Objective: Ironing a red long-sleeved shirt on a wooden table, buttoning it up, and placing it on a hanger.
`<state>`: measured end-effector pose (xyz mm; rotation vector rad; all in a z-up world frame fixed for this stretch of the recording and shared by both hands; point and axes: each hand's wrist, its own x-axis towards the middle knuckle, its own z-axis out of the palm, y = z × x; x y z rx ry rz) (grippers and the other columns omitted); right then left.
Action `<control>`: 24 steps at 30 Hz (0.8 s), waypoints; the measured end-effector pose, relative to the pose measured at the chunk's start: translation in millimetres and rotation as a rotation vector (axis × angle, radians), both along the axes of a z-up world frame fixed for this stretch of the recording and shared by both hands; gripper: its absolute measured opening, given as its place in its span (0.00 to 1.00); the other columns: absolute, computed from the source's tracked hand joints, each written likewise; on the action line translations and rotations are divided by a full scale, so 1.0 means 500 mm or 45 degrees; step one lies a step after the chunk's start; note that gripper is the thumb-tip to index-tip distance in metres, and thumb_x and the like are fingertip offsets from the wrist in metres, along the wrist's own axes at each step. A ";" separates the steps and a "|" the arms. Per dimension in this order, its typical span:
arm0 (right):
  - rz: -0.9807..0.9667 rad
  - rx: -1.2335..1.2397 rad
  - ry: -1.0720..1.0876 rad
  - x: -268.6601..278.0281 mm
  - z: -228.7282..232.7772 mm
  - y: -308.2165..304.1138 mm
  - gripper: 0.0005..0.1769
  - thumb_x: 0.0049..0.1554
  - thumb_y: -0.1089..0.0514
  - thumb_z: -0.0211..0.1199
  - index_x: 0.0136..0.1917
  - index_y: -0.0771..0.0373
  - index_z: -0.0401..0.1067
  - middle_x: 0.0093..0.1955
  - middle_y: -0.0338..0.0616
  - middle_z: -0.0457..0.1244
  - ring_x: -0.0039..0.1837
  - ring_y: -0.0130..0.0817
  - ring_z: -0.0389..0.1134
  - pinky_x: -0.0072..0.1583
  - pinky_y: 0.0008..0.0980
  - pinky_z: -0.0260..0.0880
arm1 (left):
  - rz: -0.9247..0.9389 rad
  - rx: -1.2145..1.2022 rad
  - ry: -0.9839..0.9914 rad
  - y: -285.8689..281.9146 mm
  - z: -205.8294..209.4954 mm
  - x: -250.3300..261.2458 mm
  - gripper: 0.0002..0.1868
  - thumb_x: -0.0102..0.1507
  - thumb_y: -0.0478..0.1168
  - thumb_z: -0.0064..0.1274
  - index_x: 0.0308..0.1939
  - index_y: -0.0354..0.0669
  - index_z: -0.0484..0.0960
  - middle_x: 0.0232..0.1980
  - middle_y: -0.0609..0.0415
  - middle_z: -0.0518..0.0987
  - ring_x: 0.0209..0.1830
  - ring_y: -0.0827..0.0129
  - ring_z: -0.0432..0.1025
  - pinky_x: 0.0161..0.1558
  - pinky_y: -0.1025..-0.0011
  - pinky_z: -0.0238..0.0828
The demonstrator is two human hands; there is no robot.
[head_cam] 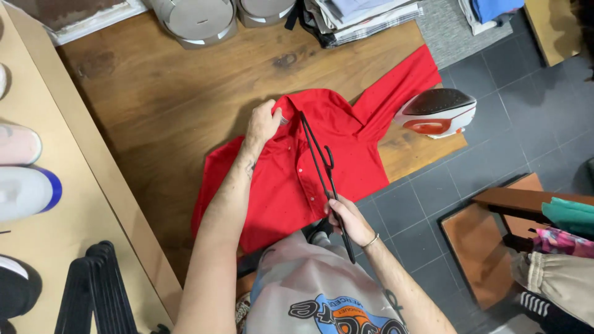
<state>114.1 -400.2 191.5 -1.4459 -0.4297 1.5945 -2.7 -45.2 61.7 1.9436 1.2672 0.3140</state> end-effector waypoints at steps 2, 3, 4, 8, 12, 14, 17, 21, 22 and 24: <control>0.013 0.011 0.000 -0.002 0.013 -0.003 0.25 0.66 0.50 0.50 0.63 0.76 0.65 0.43 0.53 0.56 0.36 0.32 0.57 0.28 0.26 0.57 | 0.007 0.050 -0.141 -0.057 0.088 -0.012 0.20 0.69 0.49 0.48 0.57 0.39 0.80 0.49 0.33 0.82 0.54 0.40 0.76 0.53 0.47 0.75; 0.046 0.011 -0.006 -0.005 0.035 0.001 0.23 0.67 0.48 0.50 0.57 0.74 0.67 0.37 0.50 0.54 0.34 0.32 0.54 0.28 0.26 0.56 | -0.006 0.079 -0.173 -0.083 0.132 -0.015 0.17 0.70 0.49 0.46 0.53 0.41 0.79 0.45 0.34 0.82 0.51 0.42 0.77 0.50 0.46 0.75; 0.078 0.014 -0.012 -0.010 0.059 0.005 0.24 0.67 0.46 0.50 0.51 0.72 0.68 0.31 0.47 0.53 0.32 0.32 0.52 0.29 0.26 0.55 | -0.022 0.109 -0.204 -0.108 0.180 -0.019 0.15 0.71 0.50 0.45 0.50 0.44 0.77 0.41 0.35 0.83 0.48 0.43 0.78 0.46 0.45 0.76; 0.167 0.133 0.015 0.006 0.080 -0.034 0.22 0.67 0.50 0.47 0.56 0.74 0.66 0.41 0.54 0.56 0.35 0.33 0.57 0.27 0.29 0.60 | 0.041 0.079 -0.224 -0.171 0.281 -0.019 0.17 0.70 0.50 0.47 0.58 0.49 0.79 0.49 0.38 0.83 0.54 0.44 0.77 0.53 0.46 0.76; 0.293 0.210 -0.021 0.039 0.180 -0.101 0.23 0.64 0.51 0.49 0.57 0.76 0.66 0.42 0.53 0.55 0.34 0.33 0.58 0.26 0.30 0.62 | 0.158 0.220 -0.228 -0.190 0.332 -0.040 0.16 0.71 0.45 0.46 0.62 0.55 0.80 0.55 0.46 0.83 0.57 0.50 0.76 0.56 0.50 0.77; 0.343 0.237 -0.015 0.050 0.196 -0.125 0.25 0.63 0.51 0.49 0.59 0.78 0.66 0.43 0.52 0.55 0.34 0.31 0.58 0.26 0.29 0.63 | 0.159 0.262 -0.249 -0.200 0.341 -0.042 0.17 0.71 0.44 0.46 0.63 0.57 0.80 0.58 0.50 0.83 0.59 0.54 0.76 0.58 0.53 0.76; 0.315 0.279 0.003 0.049 0.168 -0.126 0.22 0.63 0.53 0.48 0.53 0.77 0.67 0.40 0.53 0.55 0.32 0.33 0.58 0.24 0.30 0.60 | 0.117 0.230 -0.286 -0.231 0.367 -0.032 0.18 0.71 0.44 0.47 0.64 0.55 0.80 0.61 0.53 0.81 0.63 0.56 0.74 0.62 0.53 0.74; 0.182 0.116 -0.308 0.042 0.155 -0.075 0.24 0.66 0.43 0.49 0.46 0.69 0.66 0.28 0.51 0.55 0.24 0.41 0.62 0.25 0.33 0.62 | 0.019 0.266 -0.256 -0.286 0.385 -0.026 0.17 0.67 0.42 0.53 0.60 0.52 0.82 0.56 0.52 0.84 0.59 0.56 0.77 0.59 0.58 0.76; 0.138 0.086 -0.343 0.038 0.157 -0.059 0.25 0.66 0.42 0.50 0.45 0.68 0.66 0.27 0.53 0.56 0.24 0.42 0.65 0.26 0.34 0.63 | 0.006 0.261 -0.238 -0.300 0.382 -0.027 0.18 0.65 0.42 0.56 0.60 0.52 0.81 0.55 0.52 0.84 0.58 0.57 0.77 0.58 0.59 0.76; 0.068 0.100 -0.354 0.037 0.123 -0.018 0.27 0.66 0.40 0.51 0.45 0.68 0.65 0.28 0.52 0.57 0.26 0.42 0.64 0.27 0.34 0.63 | -0.001 0.262 -0.220 -0.332 0.400 -0.024 0.20 0.63 0.40 0.56 0.60 0.52 0.81 0.55 0.52 0.84 0.58 0.57 0.77 0.58 0.59 0.76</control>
